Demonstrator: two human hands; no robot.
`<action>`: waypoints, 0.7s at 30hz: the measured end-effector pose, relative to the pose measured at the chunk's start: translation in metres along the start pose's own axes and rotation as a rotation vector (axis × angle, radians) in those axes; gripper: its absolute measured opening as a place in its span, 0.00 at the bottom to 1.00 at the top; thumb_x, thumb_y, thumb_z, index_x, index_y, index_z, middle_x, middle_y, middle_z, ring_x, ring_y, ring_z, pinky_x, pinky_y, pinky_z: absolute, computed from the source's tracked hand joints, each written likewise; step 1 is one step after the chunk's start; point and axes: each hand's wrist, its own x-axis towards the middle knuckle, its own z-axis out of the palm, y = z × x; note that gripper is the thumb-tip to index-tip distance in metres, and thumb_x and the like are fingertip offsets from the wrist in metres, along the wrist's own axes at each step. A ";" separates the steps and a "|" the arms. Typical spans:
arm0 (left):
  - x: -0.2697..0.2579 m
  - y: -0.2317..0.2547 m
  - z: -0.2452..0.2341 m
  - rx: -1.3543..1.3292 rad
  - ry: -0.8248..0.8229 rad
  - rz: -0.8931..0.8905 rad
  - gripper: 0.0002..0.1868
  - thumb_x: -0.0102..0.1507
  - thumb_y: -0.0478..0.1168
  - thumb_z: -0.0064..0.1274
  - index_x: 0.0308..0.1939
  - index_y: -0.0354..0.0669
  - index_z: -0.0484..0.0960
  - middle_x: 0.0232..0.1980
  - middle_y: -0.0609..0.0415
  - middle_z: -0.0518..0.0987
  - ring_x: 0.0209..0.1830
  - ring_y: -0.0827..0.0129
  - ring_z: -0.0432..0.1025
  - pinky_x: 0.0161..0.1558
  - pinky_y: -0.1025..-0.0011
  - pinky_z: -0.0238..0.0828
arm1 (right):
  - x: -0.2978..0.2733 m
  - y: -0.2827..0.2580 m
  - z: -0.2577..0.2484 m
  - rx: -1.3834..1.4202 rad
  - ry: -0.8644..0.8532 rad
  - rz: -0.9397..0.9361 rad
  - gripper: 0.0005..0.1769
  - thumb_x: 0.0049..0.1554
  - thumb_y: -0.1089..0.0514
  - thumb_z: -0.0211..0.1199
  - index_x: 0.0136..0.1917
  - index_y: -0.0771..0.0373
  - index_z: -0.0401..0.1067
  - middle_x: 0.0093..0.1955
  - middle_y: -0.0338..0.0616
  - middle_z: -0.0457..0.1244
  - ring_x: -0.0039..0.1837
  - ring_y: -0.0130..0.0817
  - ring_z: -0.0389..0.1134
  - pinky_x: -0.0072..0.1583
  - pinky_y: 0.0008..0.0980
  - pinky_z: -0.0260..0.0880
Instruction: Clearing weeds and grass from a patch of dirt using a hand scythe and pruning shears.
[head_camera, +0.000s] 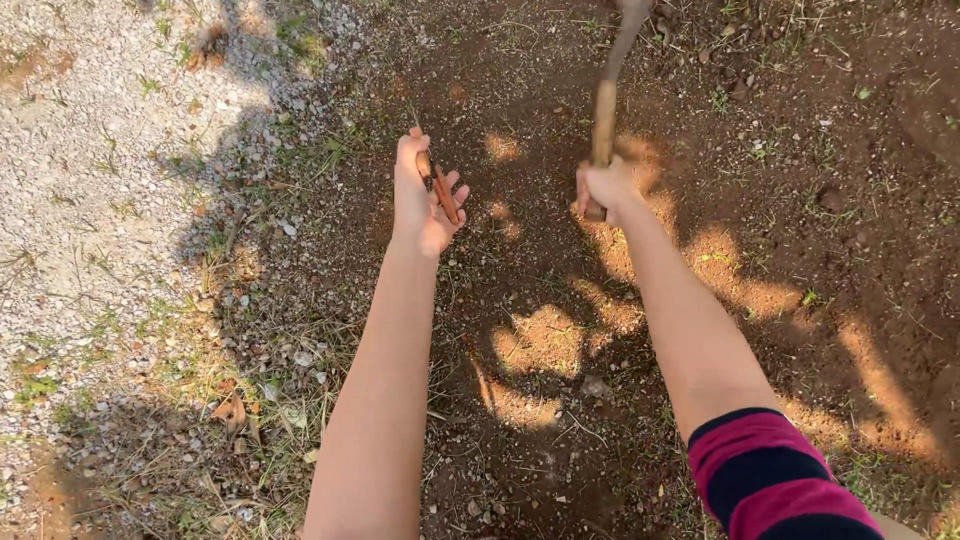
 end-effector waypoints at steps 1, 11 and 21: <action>0.004 -0.001 0.001 0.000 -0.001 -0.005 0.52 0.44 0.69 0.53 0.73 0.78 0.58 0.61 0.46 0.65 0.42 0.64 0.67 0.40 0.63 0.61 | -0.021 0.006 -0.003 -0.001 0.004 0.003 0.24 0.59 0.68 0.54 0.67 0.65 0.55 0.30 0.34 0.58 0.27 0.25 0.60 0.30 0.28 0.71; 0.013 -0.008 0.021 0.011 -0.003 0.014 0.55 0.44 0.70 0.53 0.74 0.68 0.56 0.60 0.45 0.66 0.42 0.64 0.67 0.41 0.62 0.58 | -0.035 -0.013 0.042 -0.014 -0.192 0.084 0.33 0.57 0.68 0.56 0.71 0.53 0.48 0.29 0.34 0.57 0.26 0.22 0.56 0.27 0.25 0.61; -0.004 0.004 0.031 0.037 0.009 0.043 0.54 0.47 0.71 0.52 0.73 0.58 0.56 0.60 0.47 0.67 0.43 0.64 0.67 0.42 0.62 0.59 | -0.145 0.066 -0.014 -0.353 -0.691 0.349 0.29 0.53 0.68 0.63 0.67 0.61 0.62 0.28 0.34 0.56 0.27 0.19 0.53 0.27 0.16 0.57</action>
